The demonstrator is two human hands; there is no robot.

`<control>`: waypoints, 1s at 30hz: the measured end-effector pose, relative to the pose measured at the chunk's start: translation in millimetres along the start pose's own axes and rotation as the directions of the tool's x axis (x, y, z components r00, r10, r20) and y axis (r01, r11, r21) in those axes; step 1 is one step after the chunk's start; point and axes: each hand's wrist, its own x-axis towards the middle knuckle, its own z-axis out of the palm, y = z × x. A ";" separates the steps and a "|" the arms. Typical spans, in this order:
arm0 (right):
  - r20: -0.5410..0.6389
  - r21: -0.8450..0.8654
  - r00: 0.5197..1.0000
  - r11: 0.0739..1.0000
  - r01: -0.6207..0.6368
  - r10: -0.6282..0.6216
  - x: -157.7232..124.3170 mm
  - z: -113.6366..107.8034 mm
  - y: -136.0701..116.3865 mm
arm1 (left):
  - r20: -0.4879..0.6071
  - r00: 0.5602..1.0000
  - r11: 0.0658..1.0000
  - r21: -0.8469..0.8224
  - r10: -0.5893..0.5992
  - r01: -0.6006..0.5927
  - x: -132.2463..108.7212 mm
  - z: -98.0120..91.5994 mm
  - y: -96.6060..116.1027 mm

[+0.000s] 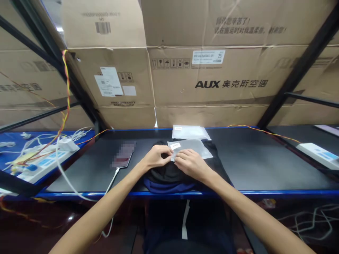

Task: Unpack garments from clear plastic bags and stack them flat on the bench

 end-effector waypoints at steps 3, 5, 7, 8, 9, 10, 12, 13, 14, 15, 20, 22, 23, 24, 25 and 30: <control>0.006 -0.037 1.000 0.999 0.008 -0.008 0.5 1.6 -0.7 | 0.002 1.000 1.000 0.005 0.017 -0.017 -0.5 -0.2 -0.1; 0.004 -0.047 1.000 0.999 0.010 -0.010 0.1 1.8 -1.3 | 0.025 1.000 1.000 0.008 0.018 -0.018 -1.0 -1.0 0.0; 0.004 -0.052 1.000 0.999 0.007 -0.007 -1.5 1.0 -1.5 | 0.060 0.998 1.000 0.017 0.024 -0.025 -1.9 -2.4 -0.5; 0.006 -0.057 1.000 0.998 0.001 -0.001 -2.9 0.1 -1.2 | 0.077 0.997 0.999 0.028 0.029 -0.031 -2.6 -3.1 -1.3; 0.010 -0.062 1.000 0.998 -0.006 0.007 -4.7 -1.3 -0.4 | 0.087 0.996 0.998 0.042 0.034 -0.037 -3.4 -3.9 -2.5; 0.017 -0.068 1.000 0.998 -0.017 0.019 -6.9 -3.1 0.7 | 0.093 0.995 0.997 0.058 0.037 -0.042 -4.2 -4.8 -4.2; 0.029 -0.081 0.999 0.996 -0.038 0.041 -13.0 -7.9 4.6 | 0.092 0.995 0.995 0.088 0.039 -0.048 -5.8 -6.7 -8.7; 0.031 -0.090 0.998 0.995 -0.050 0.053 -16.8 -10.7 7.3 | 0.088 0.995 0.994 0.101 0.039 -0.048 -6.3 -7.7 -11.4; 0.031 -0.100 0.998 0.993 -0.060 0.064 -21.1 -13.6 10.4 | 0.080 0.996 0.993 0.111 0.039 -0.047 -6.7 -8.9 -14.2; 0.028 -0.111 0.997 0.991 -0.069 0.073 -25.9 -16.5 13.8 | 0.070 0.997 0.992 0.119 0.038 -0.046 -6.9 -10.2 -16.9; -0.028 -0.138 0.991 0.982 -0.130 0.128 -56.0 -29.3 33.2 | 0.020 1.000 0.984 0.176 0.014 -0.018 -6.8 -16.1 -26.1; -0.028 -0.136 0.988 0.979 -0.154 0.152 -68.0 -33.1 40.3 | 0.019 1.000 0.981 0.195 -0.001 -0.003 -7.1 -17.1 -27.2; -0.030 -0.136 0.987 0.977 -0.163 0.161 -73.1 -34.6 43.2 | 0.018 1.000 0.980 0.201 -0.005 0.001 -7.3 -17.2 -27.5; -0.031 -0.137 0.985 0.975 -0.174 0.171 -77.5 -35.8 45.7 | 0.019 1.000 0.979 0.205 -0.006 0.002 -7.5 -17.1 -27.9; -0.036 -0.140 0.983 0.973 -0.183 0.179 -80.9 -36.7 47.7 | 0.020 1.000 0.978 0.210 -0.006 0.002 -7.6 -16.8 -28.4; -0.122 -0.109 0.972 0.971 -0.213 0.199 -85.4 -37.4 48.7 | -0.002 0.998 0.957 0.284 -0.056 0.054 -5.3 -17.6 -29.2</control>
